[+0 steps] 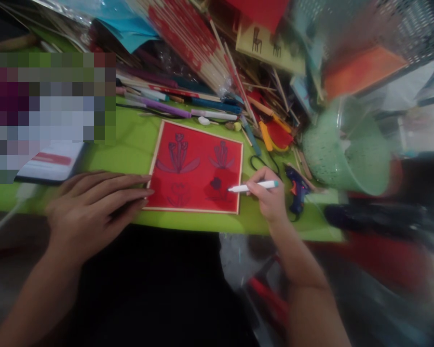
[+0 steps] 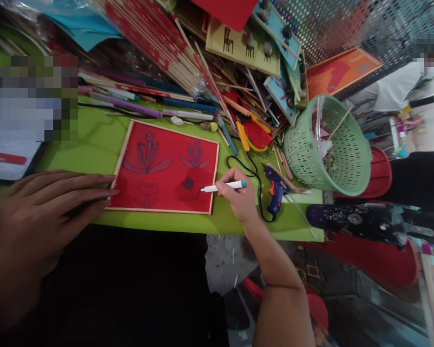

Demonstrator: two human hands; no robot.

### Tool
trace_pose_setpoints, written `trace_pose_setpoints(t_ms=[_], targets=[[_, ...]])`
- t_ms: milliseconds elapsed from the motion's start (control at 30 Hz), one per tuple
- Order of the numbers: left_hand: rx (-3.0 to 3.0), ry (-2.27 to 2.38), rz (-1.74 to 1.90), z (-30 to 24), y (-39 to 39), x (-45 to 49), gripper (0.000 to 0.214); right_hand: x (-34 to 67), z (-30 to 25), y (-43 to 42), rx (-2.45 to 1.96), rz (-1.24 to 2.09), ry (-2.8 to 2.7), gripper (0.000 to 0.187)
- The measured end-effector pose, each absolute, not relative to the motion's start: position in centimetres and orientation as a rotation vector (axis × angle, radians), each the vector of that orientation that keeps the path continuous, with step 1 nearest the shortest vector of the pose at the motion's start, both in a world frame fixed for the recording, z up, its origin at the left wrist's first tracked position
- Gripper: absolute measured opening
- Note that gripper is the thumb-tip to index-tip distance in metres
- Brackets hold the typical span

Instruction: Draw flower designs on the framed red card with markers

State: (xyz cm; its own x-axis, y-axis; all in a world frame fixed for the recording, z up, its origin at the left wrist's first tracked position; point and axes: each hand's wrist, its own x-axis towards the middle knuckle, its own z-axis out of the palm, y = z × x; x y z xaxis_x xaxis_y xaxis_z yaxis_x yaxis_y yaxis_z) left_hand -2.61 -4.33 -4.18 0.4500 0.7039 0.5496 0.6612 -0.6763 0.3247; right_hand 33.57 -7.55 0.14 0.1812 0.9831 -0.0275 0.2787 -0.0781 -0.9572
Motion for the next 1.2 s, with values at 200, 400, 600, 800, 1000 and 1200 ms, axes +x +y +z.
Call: trace_pose_setpoints(t_ms=[200,400,600,800,1000,1200], targets=[[2.625,1.222,1.044,-4.01,-4.35,-2.48,0.016,33.42,0.32,-7.47,-1.508,0.992,-1.250,0.016],[2.639,1.224,1.065,-4.11,-4.34,-2.44,0.016,33.30,0.53,-7.51,-1.530,0.992,-1.288,0.016],[2.635,1.234,1.060,-4.11,-4.35,-2.46,0.016,33.30,0.52,-7.45,-1.535,0.993,-1.275,0.015],[2.629,1.237,1.051,-3.99,-4.38,-2.45,0.015,33.57,0.21,-7.54,-1.523,0.942,-1.248,0.014],[2.632,1.238,1.047,-4.04,-4.40,-2.50,0.015,33.90,-0.30,-7.50,-1.505,0.919,-1.220,0.014],[2.634,1.212,1.061,-4.12,-4.31,-2.50,0.015,33.92,-0.20,-7.45,-1.513,0.902,-1.233,0.014]])
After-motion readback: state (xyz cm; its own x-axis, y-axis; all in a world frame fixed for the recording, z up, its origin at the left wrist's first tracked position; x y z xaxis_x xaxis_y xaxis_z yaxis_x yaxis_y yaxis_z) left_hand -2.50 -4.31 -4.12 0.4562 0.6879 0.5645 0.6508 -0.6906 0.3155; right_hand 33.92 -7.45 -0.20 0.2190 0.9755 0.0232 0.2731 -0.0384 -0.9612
